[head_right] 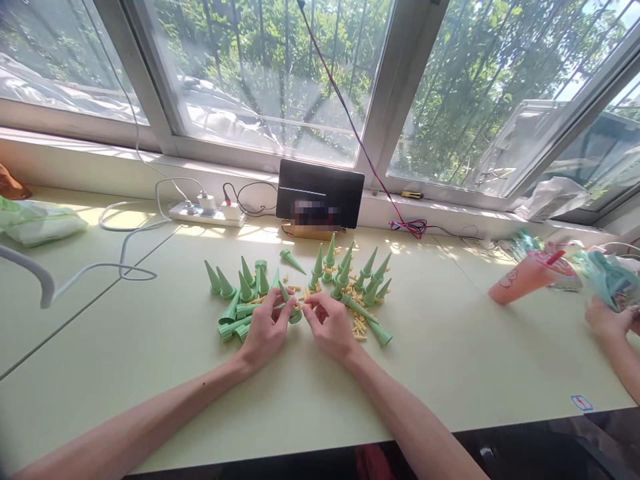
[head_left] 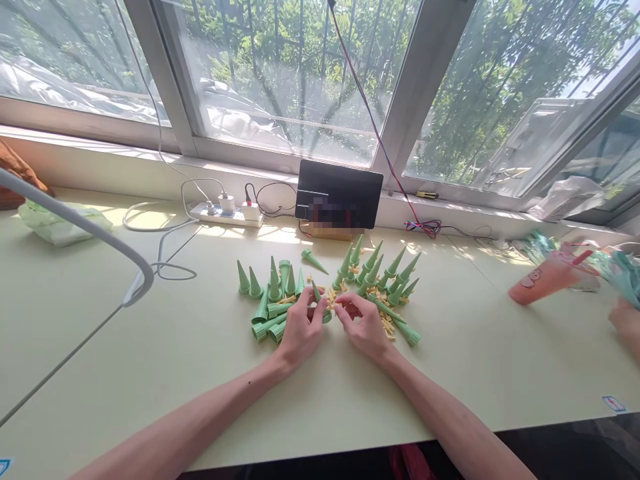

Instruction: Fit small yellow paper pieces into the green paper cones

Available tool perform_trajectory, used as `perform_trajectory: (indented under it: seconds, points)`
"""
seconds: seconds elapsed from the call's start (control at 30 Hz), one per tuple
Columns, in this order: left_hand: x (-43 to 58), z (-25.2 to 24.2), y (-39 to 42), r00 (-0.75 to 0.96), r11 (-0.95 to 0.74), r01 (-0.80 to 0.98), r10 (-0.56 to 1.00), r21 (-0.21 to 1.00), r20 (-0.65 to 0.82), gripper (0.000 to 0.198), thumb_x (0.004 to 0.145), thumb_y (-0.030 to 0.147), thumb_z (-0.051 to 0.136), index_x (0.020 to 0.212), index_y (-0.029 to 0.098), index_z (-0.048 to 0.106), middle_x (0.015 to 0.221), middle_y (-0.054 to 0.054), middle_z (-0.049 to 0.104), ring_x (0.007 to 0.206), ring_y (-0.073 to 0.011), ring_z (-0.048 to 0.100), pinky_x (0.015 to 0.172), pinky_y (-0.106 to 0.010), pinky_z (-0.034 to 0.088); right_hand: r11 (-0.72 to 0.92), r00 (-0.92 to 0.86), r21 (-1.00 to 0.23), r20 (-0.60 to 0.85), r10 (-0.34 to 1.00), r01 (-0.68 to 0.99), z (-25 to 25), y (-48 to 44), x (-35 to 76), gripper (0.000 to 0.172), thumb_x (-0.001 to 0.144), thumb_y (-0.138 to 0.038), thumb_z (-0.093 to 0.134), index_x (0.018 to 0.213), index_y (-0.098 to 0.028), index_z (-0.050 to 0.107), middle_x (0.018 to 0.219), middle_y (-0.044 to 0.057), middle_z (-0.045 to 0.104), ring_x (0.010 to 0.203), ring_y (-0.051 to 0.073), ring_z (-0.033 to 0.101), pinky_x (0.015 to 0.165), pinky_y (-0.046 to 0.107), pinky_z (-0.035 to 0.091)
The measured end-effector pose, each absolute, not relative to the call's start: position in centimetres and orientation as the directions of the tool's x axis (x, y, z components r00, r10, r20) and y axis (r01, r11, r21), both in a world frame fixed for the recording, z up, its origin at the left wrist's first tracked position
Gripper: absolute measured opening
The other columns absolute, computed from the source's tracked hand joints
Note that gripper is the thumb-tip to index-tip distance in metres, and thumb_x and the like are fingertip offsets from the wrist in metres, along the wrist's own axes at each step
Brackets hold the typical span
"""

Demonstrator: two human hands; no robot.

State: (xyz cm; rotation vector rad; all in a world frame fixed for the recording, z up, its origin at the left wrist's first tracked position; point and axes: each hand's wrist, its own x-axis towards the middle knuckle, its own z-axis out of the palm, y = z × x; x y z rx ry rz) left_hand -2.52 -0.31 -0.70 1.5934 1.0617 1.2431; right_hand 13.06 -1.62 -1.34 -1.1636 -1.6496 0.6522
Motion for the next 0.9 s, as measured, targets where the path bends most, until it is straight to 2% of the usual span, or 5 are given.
perform_trajectory:
  seconds: [0.13, 0.33, 0.67, 0.9]
  points:
    - [-2.58, -0.75, -0.24, 0.163, -0.308, 0.129, 0.944, 0.943, 0.287, 0.022, 0.094, 0.042, 0.051, 0.094, 0.020, 0.050, 0.083, 0.000, 0.059, 0.047, -0.0058, 0.043, 0.044, -0.020, 0.027, 0.410, -0.081, -0.823, 0.413, 0.907, 0.394, -1.39, -1.56, 13.08, 0.020, 0.093, -0.035, 0.056, 0.096, -0.018, 0.065, 0.085, 0.004, 0.067, 0.061, 0.012, 0.056, 0.057, 0.024, 0.048]
    - [-2.63, -0.89, -0.19, 0.181, -0.322, 0.156, 0.939, 0.934, 0.293, 0.019, 0.095, 0.040, 0.050, 0.095, 0.020, 0.049, 0.081, 0.001, 0.058, 0.047, -0.0055, 0.041, 0.044, -0.021, 0.026, 0.391, -0.087, -0.828, 0.391, 0.916, 0.401, -1.61, -1.40, 13.16, 0.022, 0.093, -0.037, 0.055, 0.097, -0.018, 0.065, 0.085, 0.004, 0.066, 0.060, 0.012, 0.055, 0.057, 0.025, 0.046]
    - [-2.58, -1.06, -0.21, 0.183, -0.336, 0.188, 0.935, 0.923, 0.303, 0.018, 0.095, 0.038, 0.050, 0.093, 0.021, 0.048, 0.073, 0.004, 0.050, 0.047, -0.0058, 0.040, 0.046, -0.021, 0.025, 0.368, -0.103, -0.855, 0.356, 0.929, 0.366, -1.82, -1.33, 13.20, 0.020, 0.094, -0.037, 0.055, 0.096, -0.018, 0.062, 0.078, 0.002, 0.063, 0.057, 0.012, 0.054, 0.054, 0.025, 0.043]
    - [-2.58, -1.36, -0.07, 0.199, -0.343, 0.193, 0.931, 0.919, 0.306, 0.018, 0.096, 0.038, 0.049, 0.092, 0.020, 0.047, 0.076, 0.004, 0.052, 0.048, -0.0055, 0.039, 0.047, -0.022, 0.024, 0.362, -0.104, -0.875, 0.347, 0.932, 0.321, -1.91, -1.16, 13.24, 0.019, 0.093, -0.037, 0.057, 0.093, -0.019, 0.058, 0.072, 0.001, 0.060, 0.057, 0.013, 0.054, 0.053, 0.025, 0.042]
